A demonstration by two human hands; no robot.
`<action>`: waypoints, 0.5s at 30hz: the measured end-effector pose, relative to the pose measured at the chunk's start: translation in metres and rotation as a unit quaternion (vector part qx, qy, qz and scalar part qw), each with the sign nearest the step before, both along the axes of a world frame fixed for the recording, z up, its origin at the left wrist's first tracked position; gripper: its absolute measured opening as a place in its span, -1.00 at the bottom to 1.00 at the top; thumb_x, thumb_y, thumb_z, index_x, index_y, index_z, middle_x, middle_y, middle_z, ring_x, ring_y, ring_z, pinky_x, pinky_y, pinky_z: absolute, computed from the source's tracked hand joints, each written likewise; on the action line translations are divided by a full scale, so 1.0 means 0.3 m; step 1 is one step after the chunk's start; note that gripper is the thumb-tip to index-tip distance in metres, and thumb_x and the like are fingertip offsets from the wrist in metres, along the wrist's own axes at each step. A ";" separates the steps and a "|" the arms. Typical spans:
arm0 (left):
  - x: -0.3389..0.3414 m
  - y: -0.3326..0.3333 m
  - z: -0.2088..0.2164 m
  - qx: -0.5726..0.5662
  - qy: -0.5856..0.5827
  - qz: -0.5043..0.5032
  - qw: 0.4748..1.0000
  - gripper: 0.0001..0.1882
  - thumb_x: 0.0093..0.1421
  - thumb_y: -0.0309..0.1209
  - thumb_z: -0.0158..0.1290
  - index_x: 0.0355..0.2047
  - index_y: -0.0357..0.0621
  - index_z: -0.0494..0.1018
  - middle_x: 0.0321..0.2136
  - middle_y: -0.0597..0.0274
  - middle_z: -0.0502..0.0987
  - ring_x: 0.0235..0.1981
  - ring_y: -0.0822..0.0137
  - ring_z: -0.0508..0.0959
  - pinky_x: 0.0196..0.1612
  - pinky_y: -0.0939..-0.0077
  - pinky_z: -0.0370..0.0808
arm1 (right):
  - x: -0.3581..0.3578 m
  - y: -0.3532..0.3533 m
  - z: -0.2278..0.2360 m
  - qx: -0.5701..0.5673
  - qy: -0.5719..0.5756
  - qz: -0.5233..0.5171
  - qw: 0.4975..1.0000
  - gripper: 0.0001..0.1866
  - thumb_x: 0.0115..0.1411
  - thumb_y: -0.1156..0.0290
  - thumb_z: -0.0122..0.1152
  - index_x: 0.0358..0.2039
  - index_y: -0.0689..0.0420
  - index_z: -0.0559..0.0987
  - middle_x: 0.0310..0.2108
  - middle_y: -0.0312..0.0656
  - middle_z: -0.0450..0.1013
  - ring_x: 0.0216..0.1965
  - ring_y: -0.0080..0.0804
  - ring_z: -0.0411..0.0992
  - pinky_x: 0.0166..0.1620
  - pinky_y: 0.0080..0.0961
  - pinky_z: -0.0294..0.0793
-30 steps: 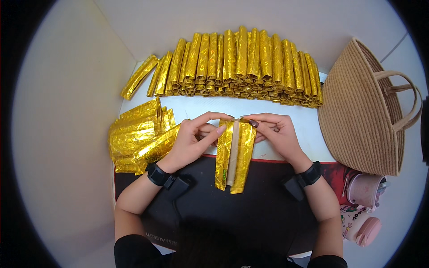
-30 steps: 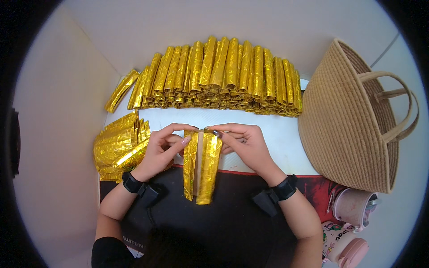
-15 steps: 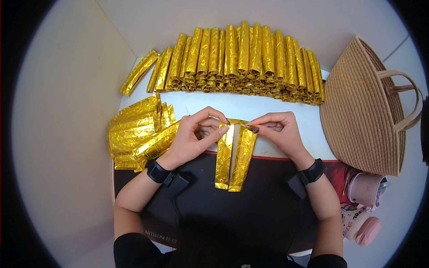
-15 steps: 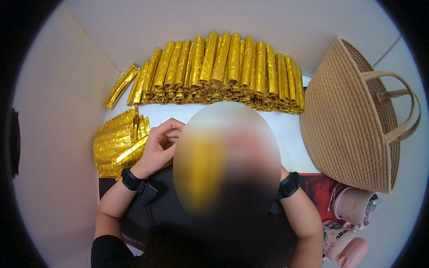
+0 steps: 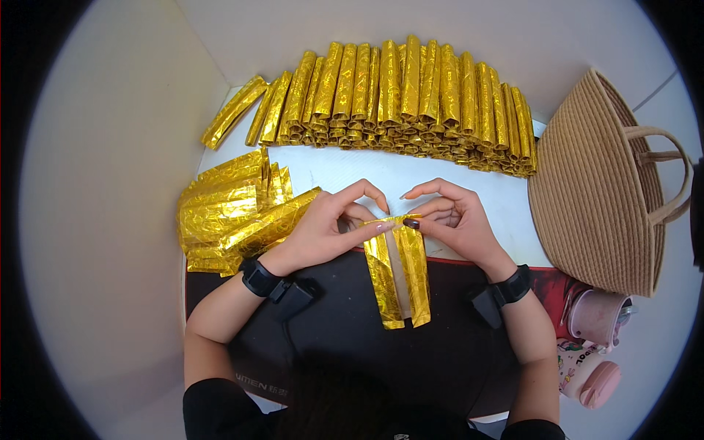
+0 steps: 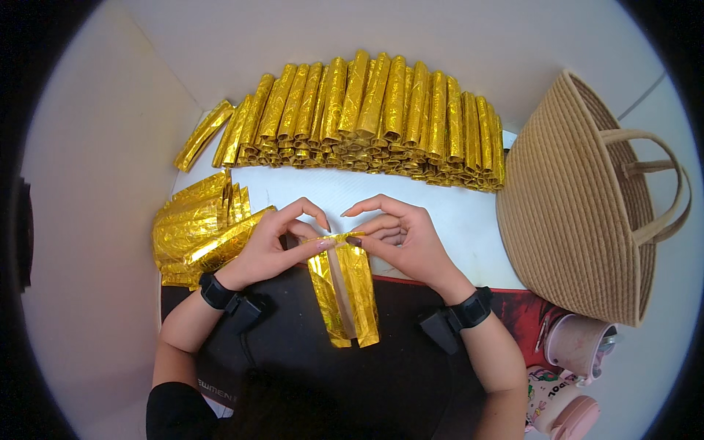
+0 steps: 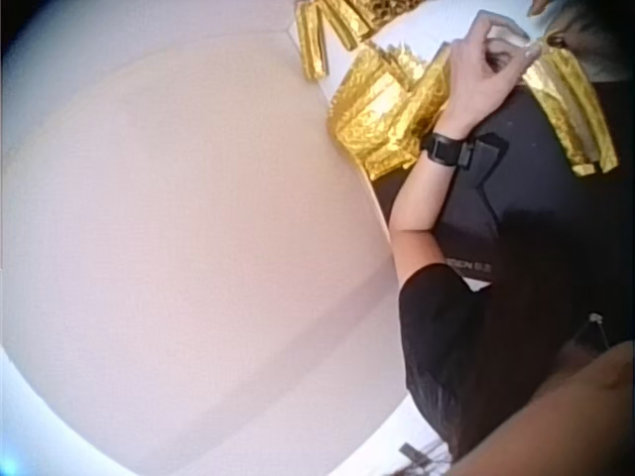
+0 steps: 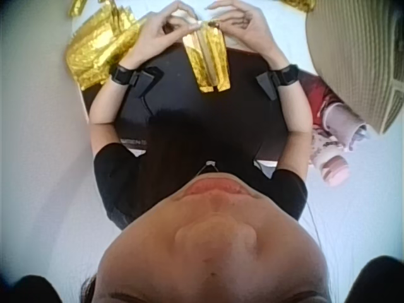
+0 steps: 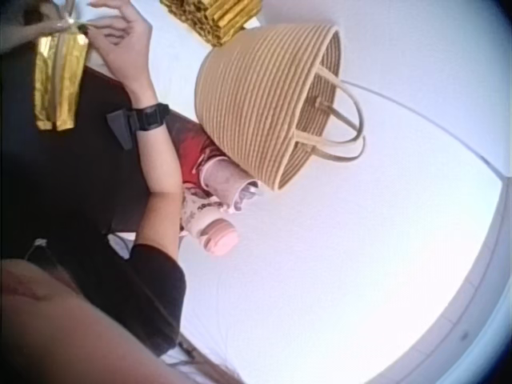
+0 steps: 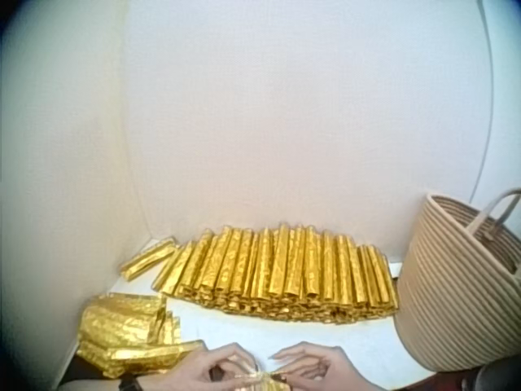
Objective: Folding gold foil wrappers into thin strips at a workstation.
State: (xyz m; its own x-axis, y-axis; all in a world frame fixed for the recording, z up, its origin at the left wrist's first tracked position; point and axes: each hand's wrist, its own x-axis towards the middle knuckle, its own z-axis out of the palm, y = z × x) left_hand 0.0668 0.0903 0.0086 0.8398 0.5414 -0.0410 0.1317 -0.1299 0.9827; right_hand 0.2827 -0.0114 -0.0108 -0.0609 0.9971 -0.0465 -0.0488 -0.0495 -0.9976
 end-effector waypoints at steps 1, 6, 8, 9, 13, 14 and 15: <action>-0.001 0.002 0.006 0.002 0.001 0.002 1.000 -0.86 0.22 -0.40 0.13 -0.30 -0.18 0.43 -0.65 0.34 0.54 -0.69 0.72 0.36 -0.63 0.76 0.20 | 0.000 0.000 -0.002 0.009 -0.004 0.004 1.000 -0.51 0.13 0.61 0.20 0.11 0.14 0.44 -0.31 -0.26 0.59 -0.30 -0.68 0.51 -0.22 -0.72 0.48; -0.017 0.026 -0.049 0.044 -0.071 0.098 0.992 -0.86 0.25 -0.47 0.07 -0.20 -0.25 0.46 -0.45 0.28 0.62 -0.57 0.67 0.47 -0.55 0.76 0.33 | -0.023 -0.007 0.050 0.040 -0.084 0.072 0.993 -0.43 0.13 0.45 0.27 0.18 -0.05 0.41 -0.29 -0.28 0.59 -0.43 -0.65 0.51 -0.31 -0.68 0.46; -0.010 0.024 -0.026 -0.026 -0.132 0.191 0.972 -0.87 0.25 -0.54 0.05 -0.20 -0.29 0.47 -0.23 0.23 0.57 -0.25 0.56 0.52 -0.18 0.67 0.42 | -0.032 -0.009 0.044 0.121 -0.242 0.159 0.949 -0.38 0.11 0.28 0.31 0.21 -0.25 0.38 -0.29 -0.31 0.59 -0.51 -0.53 0.49 -0.38 -0.61 0.43; -0.009 0.024 -0.023 -0.023 -0.136 0.204 0.969 -0.86 0.27 -0.55 0.01 -0.18 -0.30 0.49 -0.26 0.23 0.58 -0.25 0.55 0.53 -0.15 0.64 0.43 | -0.031 -0.007 0.039 0.112 -0.246 0.165 0.949 -0.45 0.05 0.16 0.35 0.11 -0.33 0.49 -0.31 -0.31 0.59 -0.54 -0.43 0.48 -0.41 -0.58 0.40; -0.006 0.031 -0.027 -0.018 -0.147 0.229 0.962 -0.83 0.28 -0.54 -0.01 -0.15 -0.29 0.50 -0.27 0.24 0.58 -0.26 0.56 0.53 -0.16 0.64 0.44 | -0.024 -0.009 0.046 0.153 -0.250 0.204 0.934 -0.54 0.01 0.23 0.38 -0.01 -0.31 0.59 -0.36 -0.32 0.59 -0.57 -0.45 0.47 -0.43 -0.59 0.39; -0.004 0.032 -0.025 -0.032 -0.171 0.240 0.955 -0.83 0.29 -0.53 -0.02 -0.16 -0.31 0.51 -0.28 0.23 0.59 -0.26 0.57 0.53 -0.18 0.67 0.44 | -0.027 -0.014 0.052 0.130 -0.244 0.202 0.940 -0.57 -0.01 0.27 0.39 -0.06 -0.30 0.62 -0.39 -0.32 0.59 -0.59 -0.45 0.46 -0.45 -0.59 0.39; -0.003 0.032 -0.024 -0.046 -0.196 0.252 0.947 -0.82 0.30 -0.52 -0.02 -0.16 -0.32 0.51 -0.28 0.22 0.59 -0.27 0.58 0.53 -0.20 0.69 0.44 | -0.028 -0.016 0.057 0.106 -0.237 0.201 0.945 -0.59 -0.02 0.32 0.40 -0.10 -0.28 0.64 -0.42 -0.32 0.58 -0.60 -0.46 0.45 -0.46 -0.59 0.38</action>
State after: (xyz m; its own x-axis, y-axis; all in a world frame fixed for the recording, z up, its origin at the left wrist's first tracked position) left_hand 0.0659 0.0999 0.0015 0.4364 0.8865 0.1539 -0.2218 -0.0598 0.9733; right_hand 0.2743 -0.0162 0.0062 -0.4583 0.8881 0.0342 0.3860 0.2336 -0.8924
